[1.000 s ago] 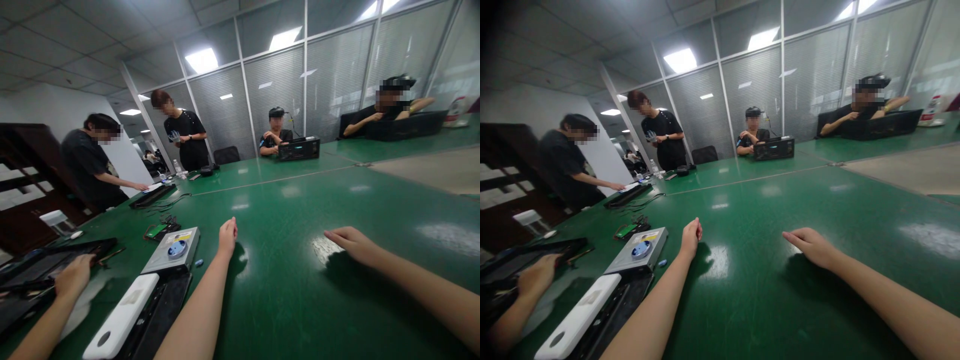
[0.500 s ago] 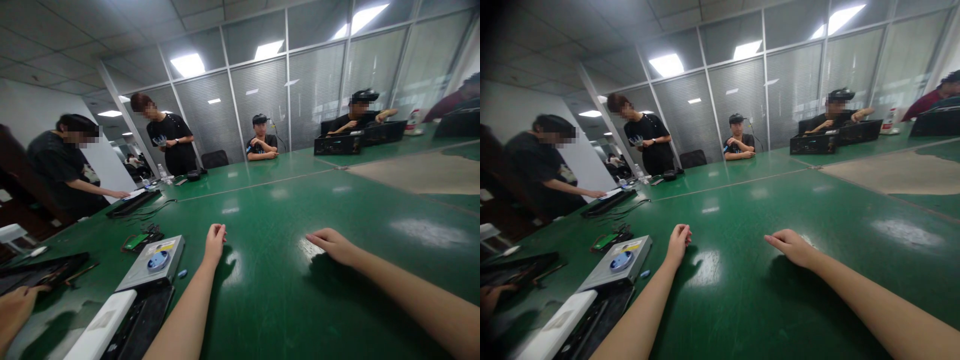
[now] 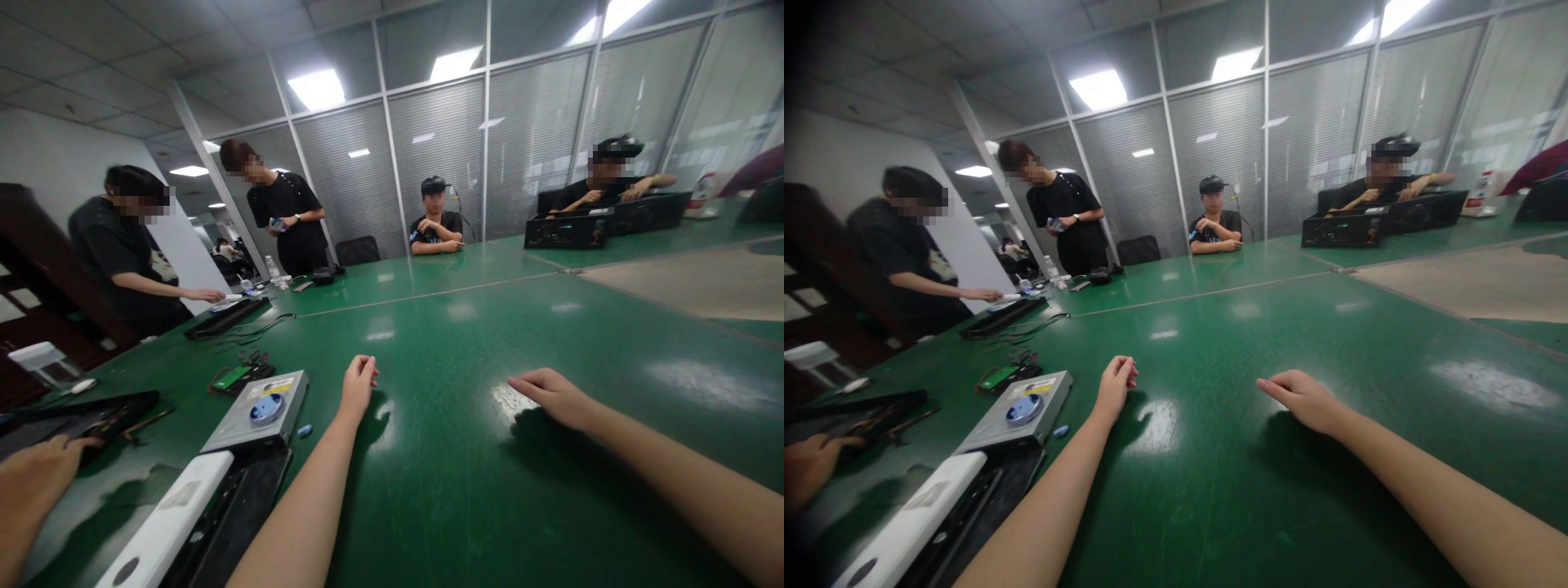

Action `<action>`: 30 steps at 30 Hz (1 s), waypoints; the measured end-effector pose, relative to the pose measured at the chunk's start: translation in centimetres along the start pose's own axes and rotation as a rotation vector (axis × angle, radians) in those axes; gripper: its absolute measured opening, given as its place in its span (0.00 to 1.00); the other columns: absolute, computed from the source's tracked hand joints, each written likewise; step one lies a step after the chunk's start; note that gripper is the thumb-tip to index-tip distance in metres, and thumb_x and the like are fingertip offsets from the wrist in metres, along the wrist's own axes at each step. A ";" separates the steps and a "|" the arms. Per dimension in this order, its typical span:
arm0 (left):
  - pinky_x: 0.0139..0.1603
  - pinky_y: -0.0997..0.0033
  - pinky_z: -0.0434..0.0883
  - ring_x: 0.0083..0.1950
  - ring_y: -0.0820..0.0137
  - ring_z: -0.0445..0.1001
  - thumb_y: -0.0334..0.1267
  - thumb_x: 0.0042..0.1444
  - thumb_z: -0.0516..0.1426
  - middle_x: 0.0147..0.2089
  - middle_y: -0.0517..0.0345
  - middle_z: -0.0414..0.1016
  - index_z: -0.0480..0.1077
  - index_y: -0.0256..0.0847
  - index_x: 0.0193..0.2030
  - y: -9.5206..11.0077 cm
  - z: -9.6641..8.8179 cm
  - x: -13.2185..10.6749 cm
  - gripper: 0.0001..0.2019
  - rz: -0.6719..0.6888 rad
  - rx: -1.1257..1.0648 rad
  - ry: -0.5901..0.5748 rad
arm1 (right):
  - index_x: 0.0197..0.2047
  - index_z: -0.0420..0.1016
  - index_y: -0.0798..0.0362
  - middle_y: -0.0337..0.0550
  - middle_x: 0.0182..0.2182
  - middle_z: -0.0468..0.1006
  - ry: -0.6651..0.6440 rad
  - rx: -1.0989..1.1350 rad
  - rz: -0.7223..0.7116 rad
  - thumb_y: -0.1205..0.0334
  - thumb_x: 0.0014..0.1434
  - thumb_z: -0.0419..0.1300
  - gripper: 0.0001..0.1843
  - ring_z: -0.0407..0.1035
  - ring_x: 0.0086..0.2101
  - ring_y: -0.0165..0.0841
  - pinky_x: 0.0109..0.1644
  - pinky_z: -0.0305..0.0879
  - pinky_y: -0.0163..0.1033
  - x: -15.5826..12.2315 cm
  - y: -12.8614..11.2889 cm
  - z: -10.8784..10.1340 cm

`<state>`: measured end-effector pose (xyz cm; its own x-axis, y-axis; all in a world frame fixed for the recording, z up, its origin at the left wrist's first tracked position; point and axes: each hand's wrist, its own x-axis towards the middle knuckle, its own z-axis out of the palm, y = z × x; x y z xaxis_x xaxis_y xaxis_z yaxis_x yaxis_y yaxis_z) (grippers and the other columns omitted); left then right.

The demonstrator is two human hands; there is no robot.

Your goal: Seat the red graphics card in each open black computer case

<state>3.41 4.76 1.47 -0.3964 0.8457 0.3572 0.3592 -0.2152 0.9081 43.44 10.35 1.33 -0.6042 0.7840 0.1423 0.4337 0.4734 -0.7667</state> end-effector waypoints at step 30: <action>0.37 0.68 0.65 0.29 0.73 0.65 0.41 0.52 0.58 0.36 0.61 0.70 0.66 0.42 0.42 0.5 -0.2 -0.3 0.11 0.113 0.267 0.111 | 0.22 0.52 0.51 0.33 0.22 0.46 -0.044 -0.006 -0.003 0.34 0.63 0.46 0.31 0.46 0.24 0.28 0.29 0.44 0.37 0.3 0.4 0.2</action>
<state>3.57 4.34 1.87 -0.4258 0.7624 0.4873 0.6092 -0.1566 0.7774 43.31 10.75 0.94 -0.6342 0.7643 0.1165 0.4357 0.4779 -0.7627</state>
